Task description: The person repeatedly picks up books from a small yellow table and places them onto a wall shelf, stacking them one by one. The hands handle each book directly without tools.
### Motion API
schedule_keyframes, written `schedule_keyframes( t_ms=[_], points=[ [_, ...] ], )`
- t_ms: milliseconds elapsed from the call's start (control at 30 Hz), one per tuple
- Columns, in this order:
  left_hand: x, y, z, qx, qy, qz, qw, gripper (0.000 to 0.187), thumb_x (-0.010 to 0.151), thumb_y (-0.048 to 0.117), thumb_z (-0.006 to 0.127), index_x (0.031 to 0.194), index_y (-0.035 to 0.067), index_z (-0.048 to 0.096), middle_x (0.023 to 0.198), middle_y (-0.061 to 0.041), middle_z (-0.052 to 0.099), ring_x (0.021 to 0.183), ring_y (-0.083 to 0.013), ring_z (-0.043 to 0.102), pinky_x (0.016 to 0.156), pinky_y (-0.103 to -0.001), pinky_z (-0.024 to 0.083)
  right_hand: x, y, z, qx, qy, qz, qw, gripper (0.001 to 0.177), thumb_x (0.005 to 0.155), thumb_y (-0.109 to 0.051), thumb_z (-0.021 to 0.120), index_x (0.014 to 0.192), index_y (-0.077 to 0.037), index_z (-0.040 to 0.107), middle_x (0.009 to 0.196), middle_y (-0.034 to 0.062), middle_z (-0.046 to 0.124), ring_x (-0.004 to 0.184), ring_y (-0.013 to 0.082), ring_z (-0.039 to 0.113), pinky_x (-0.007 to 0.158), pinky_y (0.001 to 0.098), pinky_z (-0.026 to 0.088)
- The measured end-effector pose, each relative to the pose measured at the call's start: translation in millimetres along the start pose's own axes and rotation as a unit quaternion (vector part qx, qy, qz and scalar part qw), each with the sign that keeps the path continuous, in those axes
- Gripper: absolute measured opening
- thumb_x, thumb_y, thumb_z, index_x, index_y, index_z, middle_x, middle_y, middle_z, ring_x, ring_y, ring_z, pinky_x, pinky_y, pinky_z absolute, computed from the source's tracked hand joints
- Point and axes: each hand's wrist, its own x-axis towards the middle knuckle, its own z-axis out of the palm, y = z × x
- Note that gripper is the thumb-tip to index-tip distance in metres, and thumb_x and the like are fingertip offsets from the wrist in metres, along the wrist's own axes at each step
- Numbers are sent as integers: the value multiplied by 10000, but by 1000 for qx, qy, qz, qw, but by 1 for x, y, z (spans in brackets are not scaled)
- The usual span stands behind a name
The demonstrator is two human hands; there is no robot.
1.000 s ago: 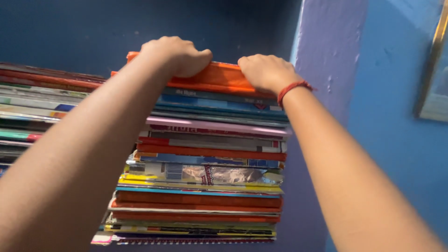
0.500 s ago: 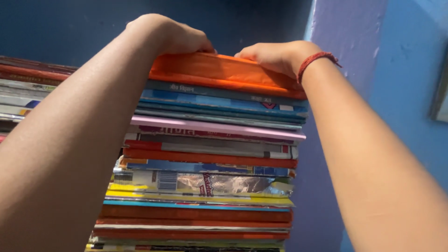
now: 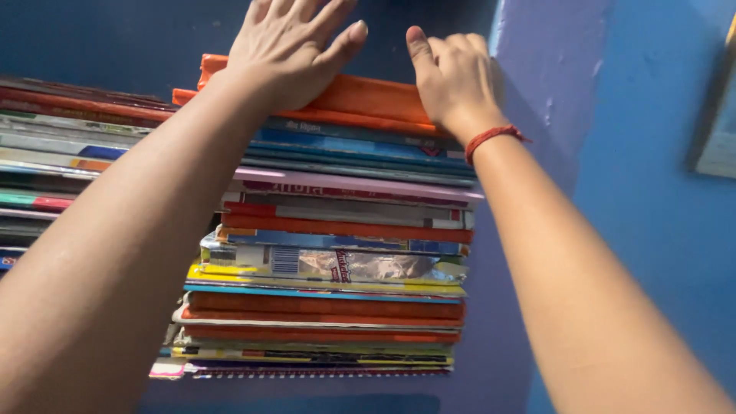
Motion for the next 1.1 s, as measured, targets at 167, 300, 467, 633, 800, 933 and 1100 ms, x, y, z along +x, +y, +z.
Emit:
schedule_keyframes(
  t_ms=[167, 300, 467, 633, 800, 933, 1100],
  points=[
    [-27, 17, -17, 23, -60, 0, 998, 715, 1064, 680, 338, 1647, 273, 258, 1483, -189, 508, 1438, -392, 352, 1094, -557, 299, -36, -5, -9, 9, 50, -38, 998, 571, 1115, -514, 362, 1190, -77, 721, 1271, 161, 688, 1294, 422, 535, 1079, 522, 404],
    [-60, 47, -36, 13, -55, -40, 998, 670, 1096, 627, 361, 1672, 307, 243, 1607, -161, 415, 1531, -369, 281, 1197, -567, 233, -87, -24, -20, -54, 57, -32, 996, 465, 1120, -399, 400, 1482, -158, 566, 1531, 124, 534, 1450, 397, 409, 1195, 554, 288],
    [-96, 74, -50, 22, -39, -39, 998, 707, 1038, 599, 408, 1656, 305, 233, 1712, -164, 175, 1568, -396, 73, 1256, -554, 73, -127, -45, -28, -48, 57, 3, 997, 541, 1134, -324, 411, 1657, -227, 312, 1731, 113, 203, 1601, 395, 187, 1326, 518, 214],
    [-118, 90, -56, 33, -51, -56, 997, 716, 1038, 566, 458, 1660, 286, 239, 1719, -182, 84, 1572, -398, 16, 1275, -532, 29, -154, -66, -27, -57, 42, 75, 995, 626, 1115, -279, 445, 1680, -257, 176, 1754, 94, 89, 1614, 388, 117, 1312, 542, 180],
    [-186, 129, -64, -20, -74, -96, 992, 765, 974, 588, 434, 1632, 248, 243, 1707, -175, 67, 1570, -391, 68, 1267, -489, 106, -213, -85, -28, -46, -12, 90, 995, 715, 1022, -361, 444, 1653, -213, 144, 1728, 96, 50, 1581, 396, 104, 1262, 563, 170],
    [-206, 138, -56, -61, -94, -115, 987, 836, 974, 590, 431, 1619, 102, 220, 1701, -198, 74, 1566, -343, 103, 1254, -497, 117, -256, -98, -32, -117, -109, 105, 981, 699, 1064, -403, 442, 1653, -163, 154, 1731, 73, 59, 1584, 380, 104, 1247, 563, 156],
    [-231, 145, -70, -34, -149, -95, 984, 860, 944, 542, 509, 1591, 62, 209, 1680, -205, 87, 1560, -337, 109, 1251, -463, 115, -276, -108, -50, -85, -223, 137, 961, 785, 1019, -459, 516, 1636, -160, 135, 1724, 85, 37, 1547, 358, 109, 1249, 572, 140]
  ],
)
